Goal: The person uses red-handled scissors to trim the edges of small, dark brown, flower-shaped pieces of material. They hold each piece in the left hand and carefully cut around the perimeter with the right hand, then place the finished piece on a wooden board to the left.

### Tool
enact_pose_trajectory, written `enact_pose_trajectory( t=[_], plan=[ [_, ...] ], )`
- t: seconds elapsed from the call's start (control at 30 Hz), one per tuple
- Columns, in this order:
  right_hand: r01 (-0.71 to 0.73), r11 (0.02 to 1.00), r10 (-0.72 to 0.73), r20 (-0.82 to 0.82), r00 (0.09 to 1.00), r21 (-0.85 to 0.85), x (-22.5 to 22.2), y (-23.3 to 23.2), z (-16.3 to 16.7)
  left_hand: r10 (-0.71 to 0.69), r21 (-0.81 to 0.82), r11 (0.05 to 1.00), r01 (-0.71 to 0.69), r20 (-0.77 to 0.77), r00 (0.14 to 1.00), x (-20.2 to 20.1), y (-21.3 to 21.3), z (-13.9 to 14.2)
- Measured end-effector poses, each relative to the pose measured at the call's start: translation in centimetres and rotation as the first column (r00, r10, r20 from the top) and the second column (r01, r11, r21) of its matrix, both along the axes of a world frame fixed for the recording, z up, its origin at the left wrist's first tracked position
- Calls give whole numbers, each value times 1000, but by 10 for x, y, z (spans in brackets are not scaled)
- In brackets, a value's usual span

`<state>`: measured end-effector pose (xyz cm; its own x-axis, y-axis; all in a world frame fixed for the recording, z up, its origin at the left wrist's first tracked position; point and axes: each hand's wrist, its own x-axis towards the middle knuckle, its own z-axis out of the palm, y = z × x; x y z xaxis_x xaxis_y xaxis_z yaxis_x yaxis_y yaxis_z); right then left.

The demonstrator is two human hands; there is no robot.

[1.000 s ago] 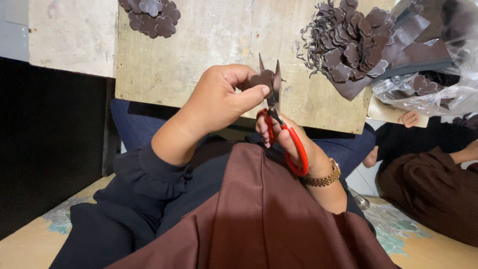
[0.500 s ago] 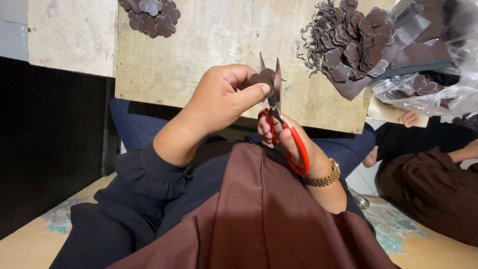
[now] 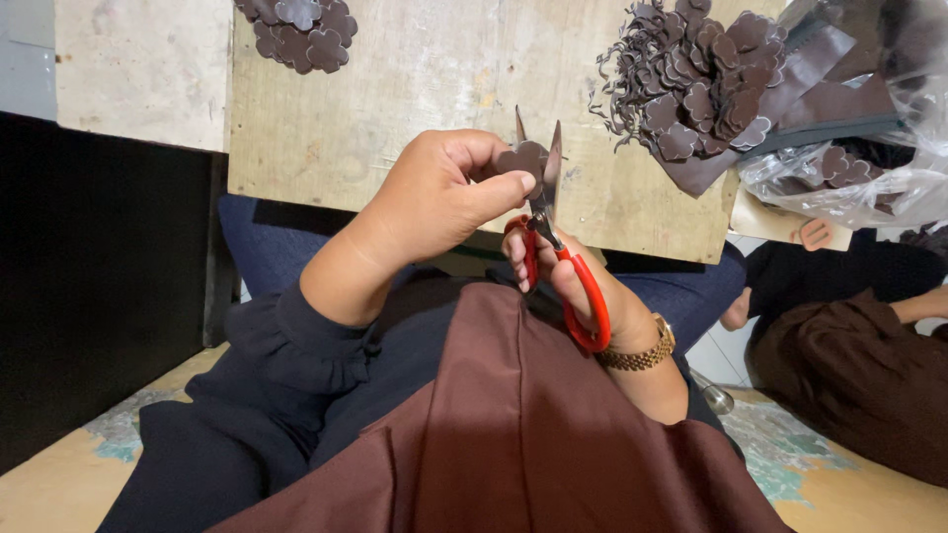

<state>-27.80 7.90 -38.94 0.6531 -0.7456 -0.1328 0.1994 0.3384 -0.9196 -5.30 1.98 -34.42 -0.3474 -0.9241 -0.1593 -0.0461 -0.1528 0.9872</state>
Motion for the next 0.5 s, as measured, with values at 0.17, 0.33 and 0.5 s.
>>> enact_pose_trajectory(
  t=[0.17,0.33,0.5],
  plan=[
    [27,1000,-27,-58,998,-6,1,1,0,17,-4,1000,-17,52,998,0,0,0],
    [21,1000,-23,-58,998,-23,2,-1,6,26,-5,1000,-26,16,1000,-2,0,-2],
    [13,999,-15,-62,998,-32,1,-1,4,31,-31,999,-34,-112,993,-3,3,-8]
  ],
)
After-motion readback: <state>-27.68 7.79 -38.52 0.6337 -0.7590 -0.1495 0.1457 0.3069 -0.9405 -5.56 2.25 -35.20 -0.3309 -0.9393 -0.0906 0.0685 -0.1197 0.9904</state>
